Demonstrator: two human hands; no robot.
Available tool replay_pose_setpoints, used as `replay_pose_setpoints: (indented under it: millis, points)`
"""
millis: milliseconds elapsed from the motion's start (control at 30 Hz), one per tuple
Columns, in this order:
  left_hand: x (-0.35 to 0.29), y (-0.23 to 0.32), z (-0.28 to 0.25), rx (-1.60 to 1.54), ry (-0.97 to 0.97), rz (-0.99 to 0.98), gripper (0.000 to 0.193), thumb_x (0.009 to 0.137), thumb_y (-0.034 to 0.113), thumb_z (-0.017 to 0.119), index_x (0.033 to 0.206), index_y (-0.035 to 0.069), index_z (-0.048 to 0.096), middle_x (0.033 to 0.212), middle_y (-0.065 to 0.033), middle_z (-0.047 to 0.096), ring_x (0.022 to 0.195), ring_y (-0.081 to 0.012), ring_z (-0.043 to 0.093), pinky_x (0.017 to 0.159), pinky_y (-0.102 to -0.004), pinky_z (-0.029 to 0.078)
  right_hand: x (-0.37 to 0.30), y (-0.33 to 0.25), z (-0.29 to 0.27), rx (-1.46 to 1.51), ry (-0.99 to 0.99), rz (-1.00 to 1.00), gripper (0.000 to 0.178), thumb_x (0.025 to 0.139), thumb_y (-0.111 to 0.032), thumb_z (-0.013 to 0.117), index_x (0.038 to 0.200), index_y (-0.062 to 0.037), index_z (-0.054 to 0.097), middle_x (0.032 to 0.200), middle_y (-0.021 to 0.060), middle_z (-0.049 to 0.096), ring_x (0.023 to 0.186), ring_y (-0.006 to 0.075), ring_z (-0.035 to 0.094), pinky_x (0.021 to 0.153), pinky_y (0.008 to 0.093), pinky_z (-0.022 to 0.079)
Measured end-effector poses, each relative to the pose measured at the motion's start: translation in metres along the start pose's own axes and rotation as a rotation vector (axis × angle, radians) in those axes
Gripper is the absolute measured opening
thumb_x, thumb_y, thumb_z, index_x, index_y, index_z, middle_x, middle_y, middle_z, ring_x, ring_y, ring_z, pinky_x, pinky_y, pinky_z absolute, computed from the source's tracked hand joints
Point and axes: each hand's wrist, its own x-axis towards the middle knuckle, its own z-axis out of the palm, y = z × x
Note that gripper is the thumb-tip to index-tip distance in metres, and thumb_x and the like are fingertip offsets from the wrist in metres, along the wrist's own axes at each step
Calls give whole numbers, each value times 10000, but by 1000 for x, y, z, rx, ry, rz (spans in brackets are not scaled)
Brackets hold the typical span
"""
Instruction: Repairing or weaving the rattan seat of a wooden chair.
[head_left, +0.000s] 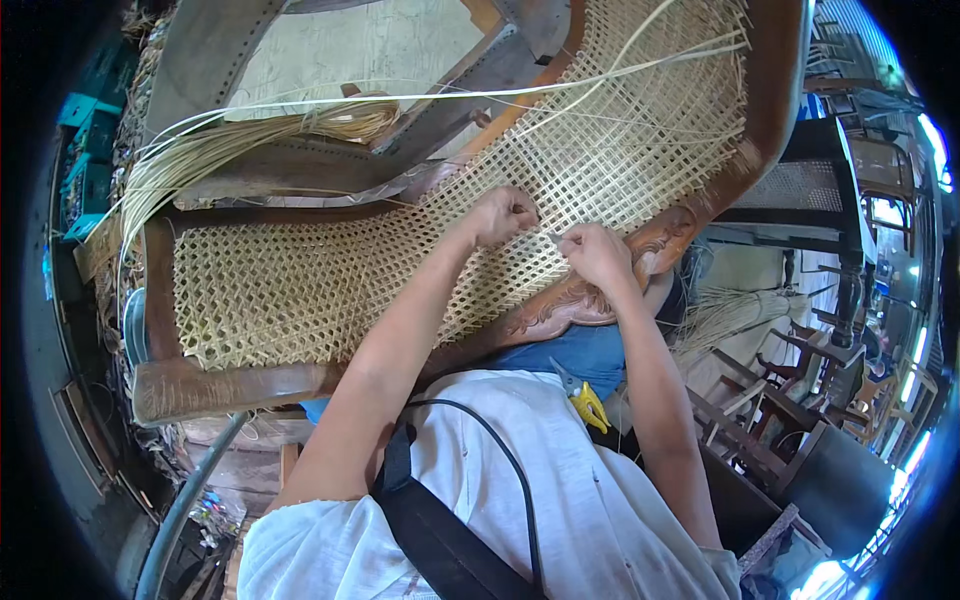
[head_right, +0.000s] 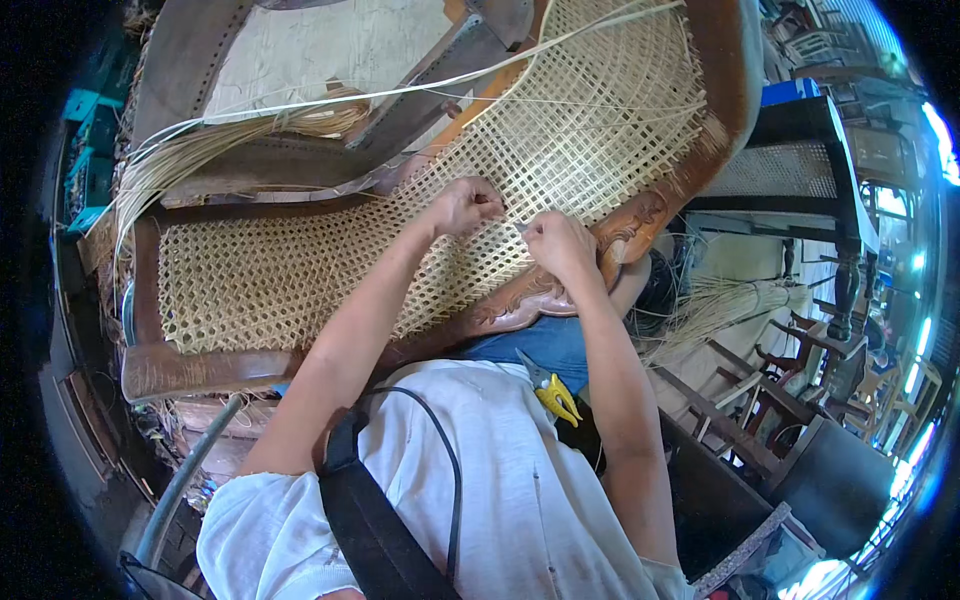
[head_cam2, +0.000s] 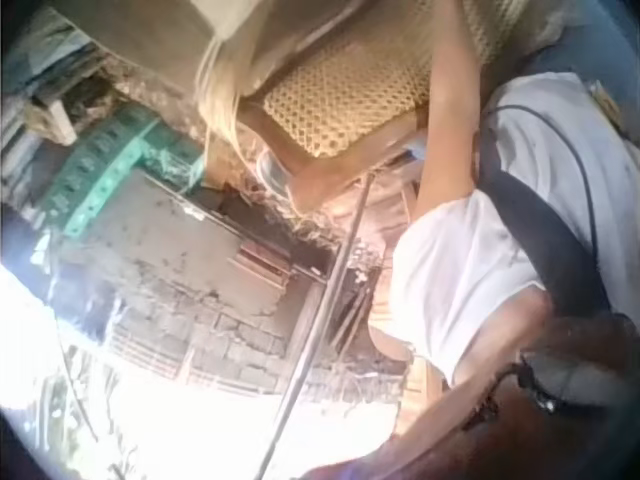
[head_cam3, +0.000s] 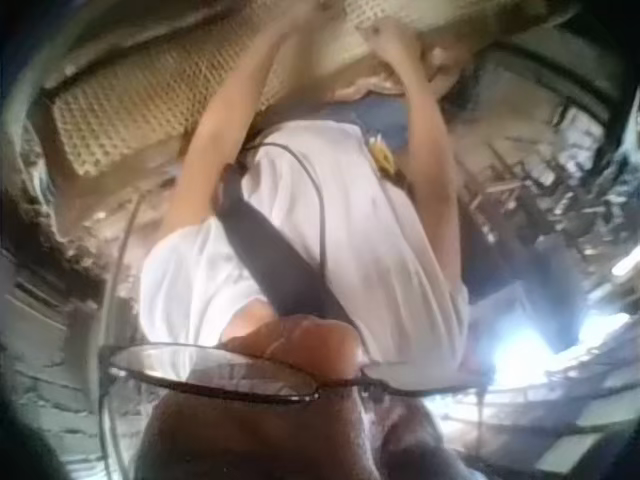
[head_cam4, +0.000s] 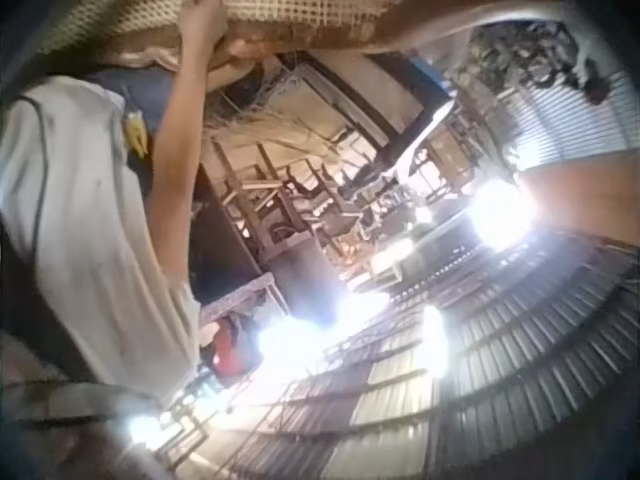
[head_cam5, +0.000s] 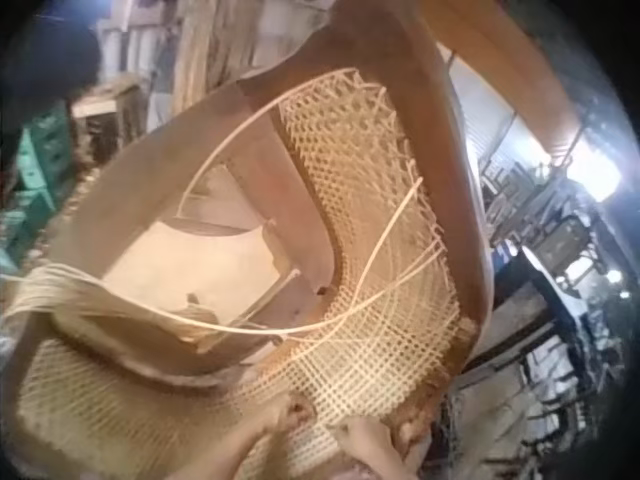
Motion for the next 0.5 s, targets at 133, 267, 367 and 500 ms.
replay_pose_setpoints:
  millis: [133,267,367,500]
  points:
    - [5,14,4,-8,-94,61,167,853,168,714,958,38,722,930,-122,705,871,-208,671,773,-336,532,-1,4,1,37,-45,25,200,819,-248,645,927,-110,741,944,191,704,946,364,665,871,453,514]
    - [-9,22,9,67,-27,8,131,849,145,686,943,61,722,895,-115,708,813,-216,673,746,-344,529,-21,-1,-2,-212,0,-43,245,824,-232,648,960,-32,690,935,222,696,914,372,675,835,460,525]
    - [-13,12,12,1,29,-17,135,836,139,665,932,61,718,855,-138,708,753,-246,673,703,-368,529,-24,-11,-1,-111,58,18,274,831,-206,660,1003,6,644,925,238,689,878,378,684,800,463,537]
    - [-2,26,20,67,17,-30,165,818,159,691,935,45,715,816,-144,709,736,-246,684,684,-361,542,-1,-2,34,-59,205,-29,215,867,-144,638,1020,3,604,896,226,684,855,377,688,774,477,545]
